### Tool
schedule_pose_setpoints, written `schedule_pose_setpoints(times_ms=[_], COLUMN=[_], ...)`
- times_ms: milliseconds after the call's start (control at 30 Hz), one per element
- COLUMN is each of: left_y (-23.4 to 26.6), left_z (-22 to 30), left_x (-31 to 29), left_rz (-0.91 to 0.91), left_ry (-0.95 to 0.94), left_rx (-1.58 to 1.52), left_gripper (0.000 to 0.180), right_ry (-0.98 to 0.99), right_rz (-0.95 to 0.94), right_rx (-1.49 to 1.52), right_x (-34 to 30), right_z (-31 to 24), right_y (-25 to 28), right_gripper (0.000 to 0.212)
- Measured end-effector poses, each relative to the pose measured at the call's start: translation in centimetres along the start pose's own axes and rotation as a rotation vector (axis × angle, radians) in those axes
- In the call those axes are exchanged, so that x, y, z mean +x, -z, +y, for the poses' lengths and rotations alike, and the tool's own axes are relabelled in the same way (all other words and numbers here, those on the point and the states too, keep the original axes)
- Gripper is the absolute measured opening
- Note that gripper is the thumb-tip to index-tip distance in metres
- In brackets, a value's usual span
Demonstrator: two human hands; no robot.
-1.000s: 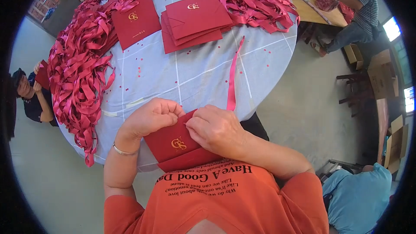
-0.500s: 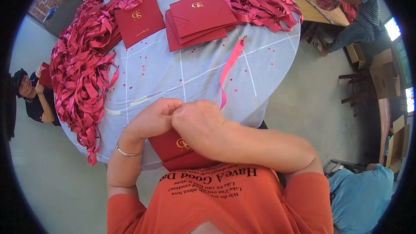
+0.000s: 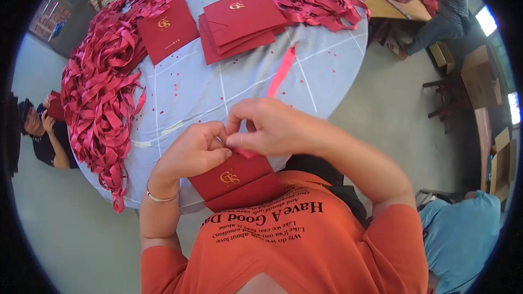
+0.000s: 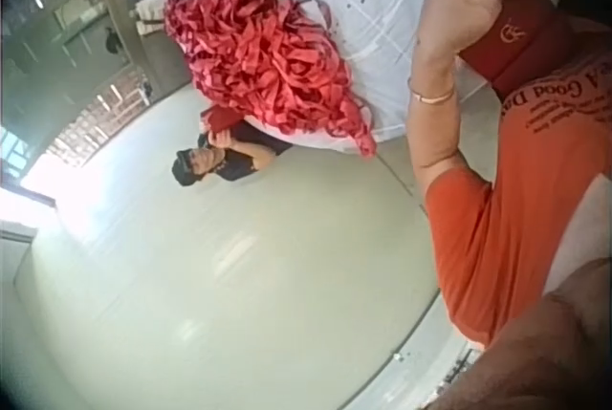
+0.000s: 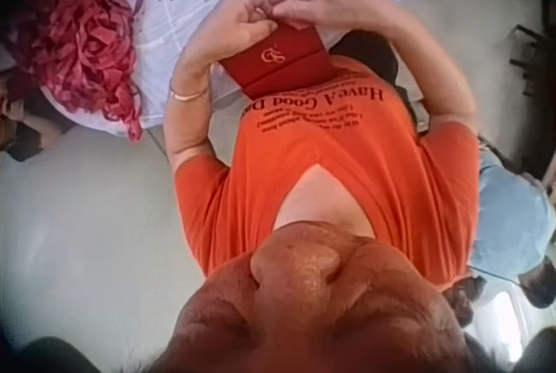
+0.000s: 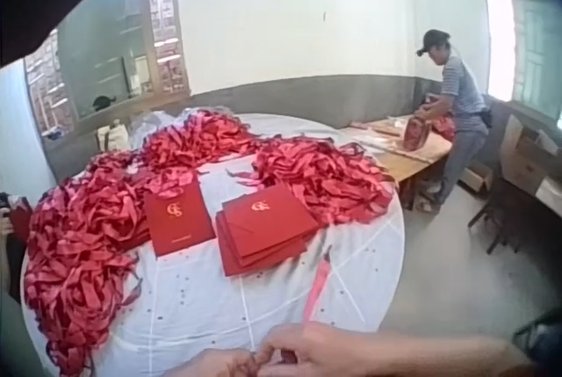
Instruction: The person attaches ribbon handles to red gift bags by threading ribbon strips through slits in the bags and pressing them into place by hand.
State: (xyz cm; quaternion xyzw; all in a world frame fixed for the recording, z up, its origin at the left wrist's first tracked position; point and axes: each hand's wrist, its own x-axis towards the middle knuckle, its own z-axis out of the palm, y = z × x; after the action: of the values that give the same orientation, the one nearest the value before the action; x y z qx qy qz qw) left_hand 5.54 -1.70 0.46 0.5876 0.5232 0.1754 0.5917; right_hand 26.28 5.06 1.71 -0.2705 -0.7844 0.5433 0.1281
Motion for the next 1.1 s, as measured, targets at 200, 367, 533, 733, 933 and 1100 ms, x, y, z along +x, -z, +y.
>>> schedule_pose_setpoints(times_ms=[200,367,533,733,933,1100], left_y=[-1.5,-1.7,-2.2,-2.3,-1.7,-1.6], left_z=[1.3,1.0,1.3,1.7,1.5,1.1], left_x=[-0.8,-1.3,-1.7,-2.0,-1.9,-1.6], left_rz=[0.178,0.213,0.228,0.272,0.235,0.168], left_ry=[-0.063,-0.109,-0.260,-0.367,-0.305,-0.302], left_rx=[0.090,0.144,0.202,0.279,0.223,0.185], left_gripper=[0.014,0.010,0.012,0.011,0.010,0.011], right_ry=[-0.132,-0.106,-0.066,-0.129,-0.170,-0.243], right_rz=[-0.277,-0.404,-0.527,-0.741,-0.647,-0.168], right_rx=[0.186,0.179,0.214,-0.026,0.231,0.291], right_x=[2.6,3.5,4.4,5.2,5.3,6.0], right_z=[1.3,1.0,1.9,-0.1,1.4,3.3], right_y=[1.9,2.2,2.2,1.9,1.1,0.8], right_gripper=[0.023,0.033,0.042,0.045,0.040,0.036])
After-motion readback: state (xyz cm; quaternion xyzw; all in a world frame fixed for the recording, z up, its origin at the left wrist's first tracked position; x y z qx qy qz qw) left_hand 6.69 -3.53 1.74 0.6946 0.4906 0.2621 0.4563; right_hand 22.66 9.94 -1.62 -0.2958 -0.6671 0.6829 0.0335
